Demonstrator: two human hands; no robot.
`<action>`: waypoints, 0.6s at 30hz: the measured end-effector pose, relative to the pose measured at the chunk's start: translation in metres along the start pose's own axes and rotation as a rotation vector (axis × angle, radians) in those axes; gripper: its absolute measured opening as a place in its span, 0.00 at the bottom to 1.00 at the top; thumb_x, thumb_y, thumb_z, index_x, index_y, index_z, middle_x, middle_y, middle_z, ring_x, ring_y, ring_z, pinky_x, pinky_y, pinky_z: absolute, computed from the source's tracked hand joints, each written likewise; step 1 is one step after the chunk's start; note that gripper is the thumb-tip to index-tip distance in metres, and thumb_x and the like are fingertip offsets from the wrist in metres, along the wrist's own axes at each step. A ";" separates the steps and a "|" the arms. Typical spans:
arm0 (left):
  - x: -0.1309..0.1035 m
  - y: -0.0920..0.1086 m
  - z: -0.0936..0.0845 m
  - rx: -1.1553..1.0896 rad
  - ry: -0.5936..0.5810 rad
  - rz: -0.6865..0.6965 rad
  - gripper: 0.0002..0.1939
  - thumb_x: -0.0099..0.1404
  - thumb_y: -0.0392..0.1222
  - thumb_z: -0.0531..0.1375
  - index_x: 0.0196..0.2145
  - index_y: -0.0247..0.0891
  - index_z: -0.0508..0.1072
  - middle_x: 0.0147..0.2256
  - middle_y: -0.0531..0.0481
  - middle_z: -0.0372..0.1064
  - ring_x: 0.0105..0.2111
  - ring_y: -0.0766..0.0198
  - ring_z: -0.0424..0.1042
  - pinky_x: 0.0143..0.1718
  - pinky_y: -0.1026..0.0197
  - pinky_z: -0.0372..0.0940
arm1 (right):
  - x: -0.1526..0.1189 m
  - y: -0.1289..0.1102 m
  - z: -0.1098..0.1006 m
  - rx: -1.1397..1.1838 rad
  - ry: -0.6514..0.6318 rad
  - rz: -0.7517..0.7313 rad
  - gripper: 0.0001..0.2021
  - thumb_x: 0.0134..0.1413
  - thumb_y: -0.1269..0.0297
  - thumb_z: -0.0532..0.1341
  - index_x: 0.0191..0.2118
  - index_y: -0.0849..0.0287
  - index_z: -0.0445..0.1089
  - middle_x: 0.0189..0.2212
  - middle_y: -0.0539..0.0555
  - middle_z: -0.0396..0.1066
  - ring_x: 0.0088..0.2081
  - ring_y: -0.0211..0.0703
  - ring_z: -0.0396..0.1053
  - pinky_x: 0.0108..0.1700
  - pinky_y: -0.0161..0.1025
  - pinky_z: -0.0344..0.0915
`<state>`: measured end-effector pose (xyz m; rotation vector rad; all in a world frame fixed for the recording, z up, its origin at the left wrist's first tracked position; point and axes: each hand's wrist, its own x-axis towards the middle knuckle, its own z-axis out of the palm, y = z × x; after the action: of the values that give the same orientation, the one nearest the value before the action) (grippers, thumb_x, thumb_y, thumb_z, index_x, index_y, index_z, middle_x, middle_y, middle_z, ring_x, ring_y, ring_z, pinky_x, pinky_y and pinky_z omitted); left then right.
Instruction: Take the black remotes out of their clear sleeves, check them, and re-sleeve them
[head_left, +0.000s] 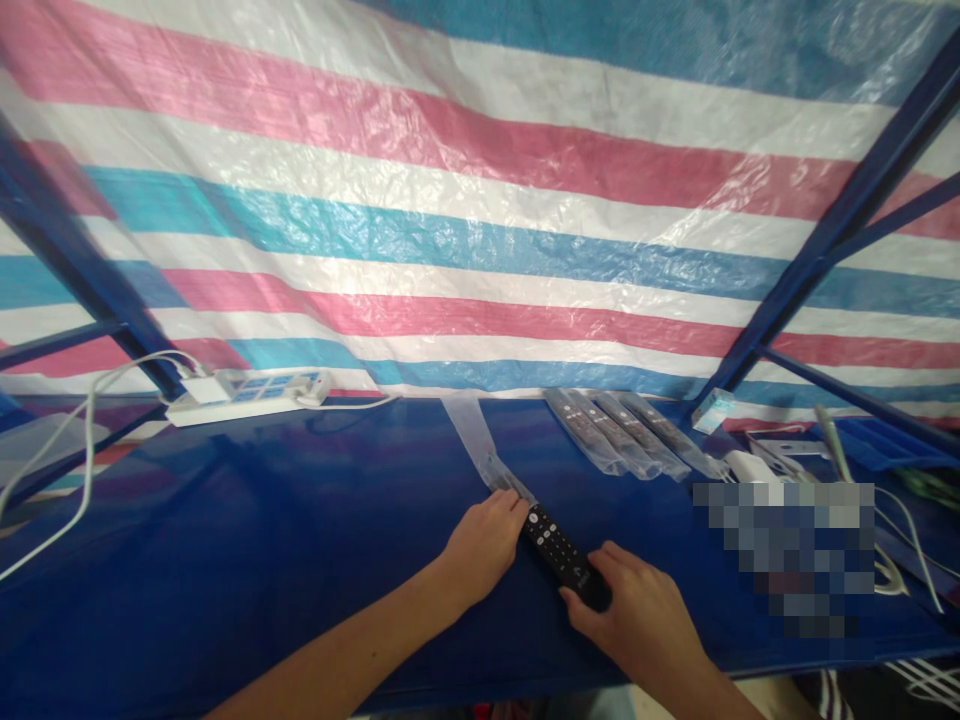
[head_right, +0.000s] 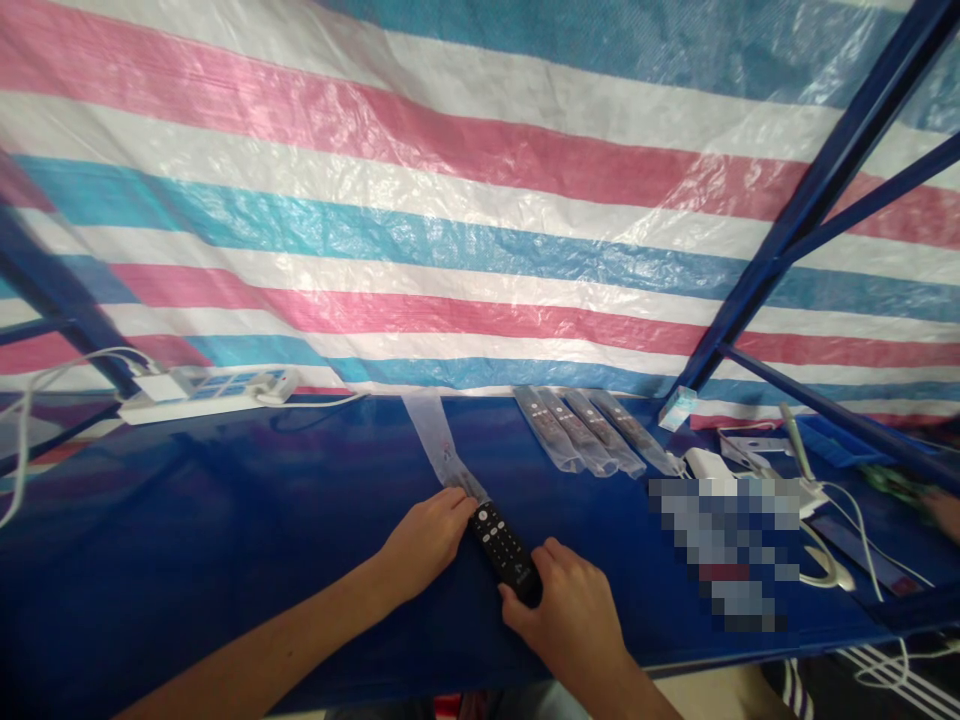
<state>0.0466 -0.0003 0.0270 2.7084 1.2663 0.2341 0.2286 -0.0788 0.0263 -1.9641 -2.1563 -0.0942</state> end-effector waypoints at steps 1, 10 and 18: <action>0.000 0.000 0.000 0.000 -0.002 0.005 0.15 0.64 0.27 0.47 0.44 0.36 0.69 0.41 0.45 0.69 0.45 0.58 0.68 0.46 0.56 0.66 | 0.006 -0.006 0.001 -0.004 -0.011 0.014 0.08 0.47 0.57 0.63 0.26 0.56 0.71 0.26 0.51 0.72 0.29 0.42 0.72 0.30 0.35 0.60; 0.001 -0.010 0.002 -0.012 0.081 -0.067 0.12 0.67 0.30 0.48 0.41 0.37 0.69 0.39 0.47 0.70 0.42 0.60 0.70 0.44 0.59 0.66 | 0.038 -0.012 -0.003 0.203 -0.169 -0.075 0.13 0.51 0.53 0.64 0.38 0.55 0.71 0.35 0.51 0.72 0.35 0.42 0.71 0.34 0.35 0.61; -0.002 -0.009 0.002 -0.045 0.118 -0.010 0.12 0.67 0.31 0.47 0.38 0.36 0.69 0.37 0.46 0.70 0.40 0.60 0.70 0.42 0.59 0.67 | 0.056 -0.015 0.000 0.110 -0.174 -0.049 0.12 0.54 0.54 0.61 0.27 0.56 0.67 0.28 0.49 0.71 0.30 0.40 0.69 0.28 0.35 0.52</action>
<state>0.0389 0.0035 0.0231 2.6851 1.2875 0.4215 0.2089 -0.0259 0.0398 -1.9229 -2.2631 0.1904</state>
